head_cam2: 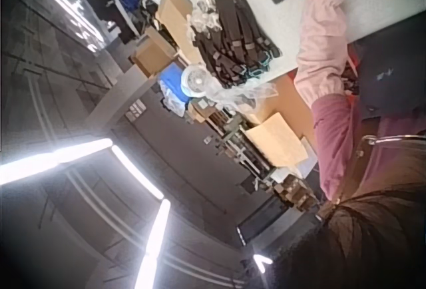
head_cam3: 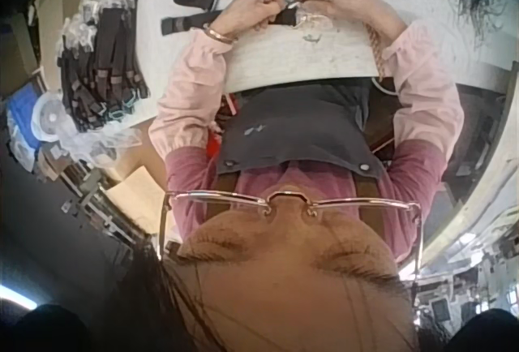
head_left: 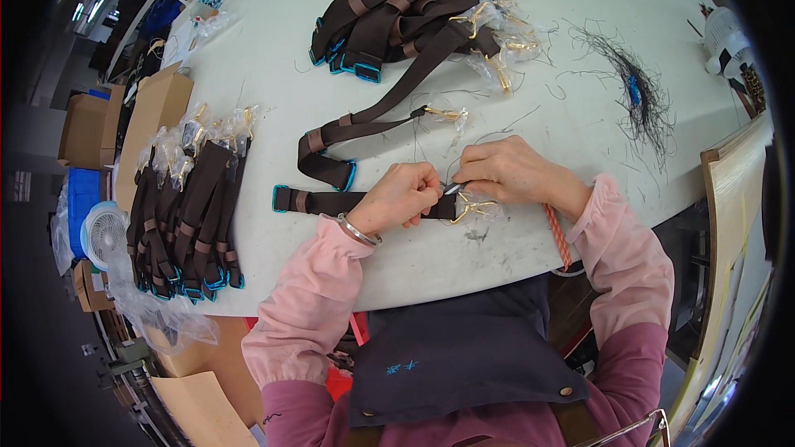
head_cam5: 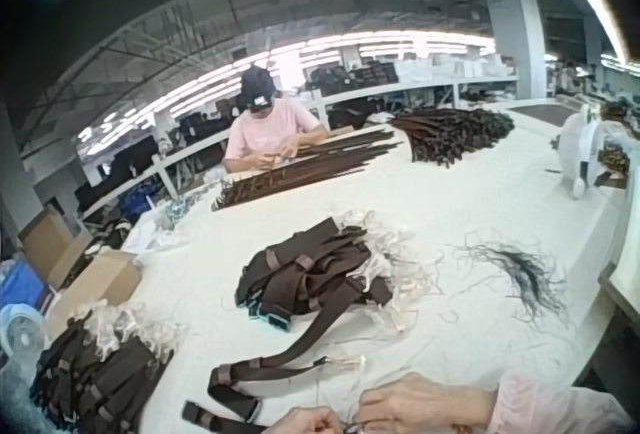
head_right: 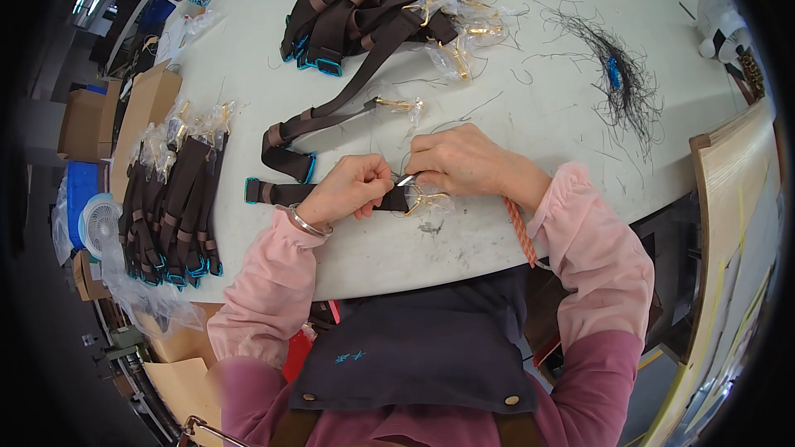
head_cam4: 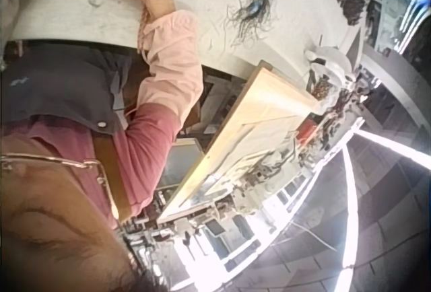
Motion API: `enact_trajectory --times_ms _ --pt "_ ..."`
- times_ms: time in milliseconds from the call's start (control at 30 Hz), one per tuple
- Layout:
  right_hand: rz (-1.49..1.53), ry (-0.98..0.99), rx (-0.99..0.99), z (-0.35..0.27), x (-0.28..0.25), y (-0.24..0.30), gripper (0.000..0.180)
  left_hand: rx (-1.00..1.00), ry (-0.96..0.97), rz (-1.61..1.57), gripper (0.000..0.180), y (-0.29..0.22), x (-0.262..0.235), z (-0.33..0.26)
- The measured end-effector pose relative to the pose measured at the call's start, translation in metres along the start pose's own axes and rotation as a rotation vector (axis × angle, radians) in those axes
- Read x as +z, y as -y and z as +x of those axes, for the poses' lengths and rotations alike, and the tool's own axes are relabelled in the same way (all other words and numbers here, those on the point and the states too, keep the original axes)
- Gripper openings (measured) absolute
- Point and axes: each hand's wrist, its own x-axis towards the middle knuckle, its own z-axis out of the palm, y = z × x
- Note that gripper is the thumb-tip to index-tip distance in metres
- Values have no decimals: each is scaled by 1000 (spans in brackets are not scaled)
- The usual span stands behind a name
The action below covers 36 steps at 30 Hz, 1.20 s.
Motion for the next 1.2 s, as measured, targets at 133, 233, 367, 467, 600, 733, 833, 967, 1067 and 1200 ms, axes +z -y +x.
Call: enact_trajectory --times_ms 133,233,367,467,600,733,833,967,1067,1200 --pt "5 -17 -13 0 2 -1 13 14 19 -6 10 1 -1 0" --pt "15 -29 -22 0 5 -3 13 20 33 -32 9 4 -3 1" --pt "46 -8 3 2 3 -2 13 15 35 -164 7 10 -6 0" --pt "56 37 35 5 0 1 14 14 7 -253 7 12 -6 -2" --pt "25 47 -3 8 -1 -1 17 38 -17 -283 7 14 -4 -4" --pt "3 75 -6 11 -2 1 19 37 -24 -285 7 13 -4 -5" --pt "44 94 24 11 -3 1 17 44 -17 -283 7 14 -4 -4" --pt "87 85 35 11 -4 2 15 63 -2 -281 6 16 -4 -3" --pt "76 76 40 11 -1 1 14 59 7 -279 6 16 -4 -3" --pt "53 61 18 12 2 0 15 55 4 -264 6 15 -5 -4"
